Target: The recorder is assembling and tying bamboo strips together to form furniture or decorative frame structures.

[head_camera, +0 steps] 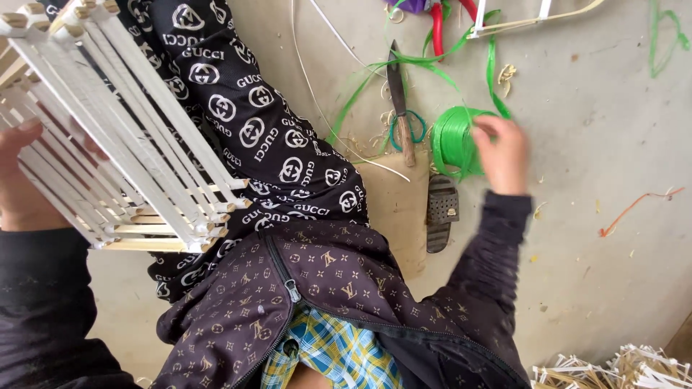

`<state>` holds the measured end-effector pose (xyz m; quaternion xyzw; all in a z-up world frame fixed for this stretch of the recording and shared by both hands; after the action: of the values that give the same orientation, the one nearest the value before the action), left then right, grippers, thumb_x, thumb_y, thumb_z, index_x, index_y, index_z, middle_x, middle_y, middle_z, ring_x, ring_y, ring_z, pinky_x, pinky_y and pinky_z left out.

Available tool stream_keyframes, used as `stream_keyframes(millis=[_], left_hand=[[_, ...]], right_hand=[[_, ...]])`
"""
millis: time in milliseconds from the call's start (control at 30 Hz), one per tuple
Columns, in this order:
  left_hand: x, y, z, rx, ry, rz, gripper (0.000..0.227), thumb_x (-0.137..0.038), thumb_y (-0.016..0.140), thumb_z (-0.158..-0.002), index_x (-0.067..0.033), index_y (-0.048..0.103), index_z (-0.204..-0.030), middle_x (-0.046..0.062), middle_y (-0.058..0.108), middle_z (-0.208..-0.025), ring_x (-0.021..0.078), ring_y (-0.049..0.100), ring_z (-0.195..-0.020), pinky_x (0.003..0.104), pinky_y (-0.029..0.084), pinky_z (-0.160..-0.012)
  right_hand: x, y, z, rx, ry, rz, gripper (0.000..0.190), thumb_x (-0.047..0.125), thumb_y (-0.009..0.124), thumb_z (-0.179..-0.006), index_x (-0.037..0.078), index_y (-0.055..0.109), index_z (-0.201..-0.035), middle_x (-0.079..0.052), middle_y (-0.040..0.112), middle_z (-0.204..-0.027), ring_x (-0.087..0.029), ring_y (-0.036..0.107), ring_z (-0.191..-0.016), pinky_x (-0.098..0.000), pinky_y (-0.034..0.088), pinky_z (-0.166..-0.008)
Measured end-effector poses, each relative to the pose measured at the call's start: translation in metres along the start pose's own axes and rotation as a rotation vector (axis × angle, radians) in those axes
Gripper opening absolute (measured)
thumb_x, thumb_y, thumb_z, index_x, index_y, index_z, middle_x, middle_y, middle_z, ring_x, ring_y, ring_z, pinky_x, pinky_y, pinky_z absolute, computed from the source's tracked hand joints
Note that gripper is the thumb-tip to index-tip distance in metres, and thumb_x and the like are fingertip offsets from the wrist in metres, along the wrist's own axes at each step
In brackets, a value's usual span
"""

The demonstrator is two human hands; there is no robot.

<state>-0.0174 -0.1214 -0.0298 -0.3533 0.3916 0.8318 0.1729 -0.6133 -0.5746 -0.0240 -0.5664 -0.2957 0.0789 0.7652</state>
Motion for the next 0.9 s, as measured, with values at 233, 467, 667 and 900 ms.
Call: stream_keyframes(millis=[233, 467, 667, 900], left_hand=[[0.016, 0.09, -0.001, -0.116, 0.013, -0.103, 0.044, -0.023, 0.05, -0.097, 0.0003, 0.054, -0.134, 0.011, 0.059, -0.096, 0.0181, 0.055, -0.08, 0.036, 0.046, -0.079], [0.013, 0.087, 0.006, -0.243, 0.041, -0.135, 0.044, -0.018, 0.05, -0.097, 0.0011, 0.051, -0.137, 0.01, 0.054, -0.089, 0.0203, 0.054, -0.079, 0.039, 0.045, -0.08], [0.017, 0.087, 0.001, -0.224, 0.036, -0.129, 0.044, -0.018, 0.048, -0.096, 0.0005, 0.052, -0.136, 0.011, 0.059, -0.094, 0.0205, 0.055, -0.079, 0.038, 0.046, -0.079], [0.018, 0.085, 0.006, -0.198, 0.059, -0.116, 0.045, -0.018, 0.049, -0.099, 0.0014, 0.051, -0.139, 0.009, 0.056, -0.094, 0.0203, 0.054, -0.081, 0.039, 0.046, -0.081]], right_hand=[[0.099, 0.18, -0.097, 0.078, 0.016, -0.308, 0.03, 0.034, 0.071, -0.098, 0.004, 0.076, -0.092, -0.014, 0.071, -0.075, -0.029, 0.068, -0.067, -0.0396, 0.051, -0.062], [0.13, 0.217, -0.105, 0.061, 0.105, -0.141, 0.031, 0.035, 0.075, -0.088, 0.006, 0.075, -0.077, -0.011, 0.071, -0.068, -0.028, 0.065, -0.064, -0.0407, 0.049, -0.056], [0.24, 0.069, -0.047, 0.211, -0.095, -0.922, 0.014, 0.013, 0.062, -0.105, 0.003, 0.063, -0.095, -0.003, 0.072, -0.083, -0.005, 0.06, -0.067, -0.0245, 0.05, -0.062], [0.361, -0.049, 0.045, 0.282, -0.963, -0.745, 0.016, 0.004, 0.073, -0.096, 0.006, 0.068, -0.111, -0.004, 0.072, -0.107, -0.022, 0.07, -0.092, -0.0345, 0.057, -0.079]])
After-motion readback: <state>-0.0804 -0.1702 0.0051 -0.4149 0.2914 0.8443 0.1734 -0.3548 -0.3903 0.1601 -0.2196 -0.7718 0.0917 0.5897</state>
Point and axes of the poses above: each hand's wrist, its own z-axis away from the middle knuckle, its own y-axis out of the palm, x = y × z, the point moved 8 cm from there along -z, towards the middle knuckle
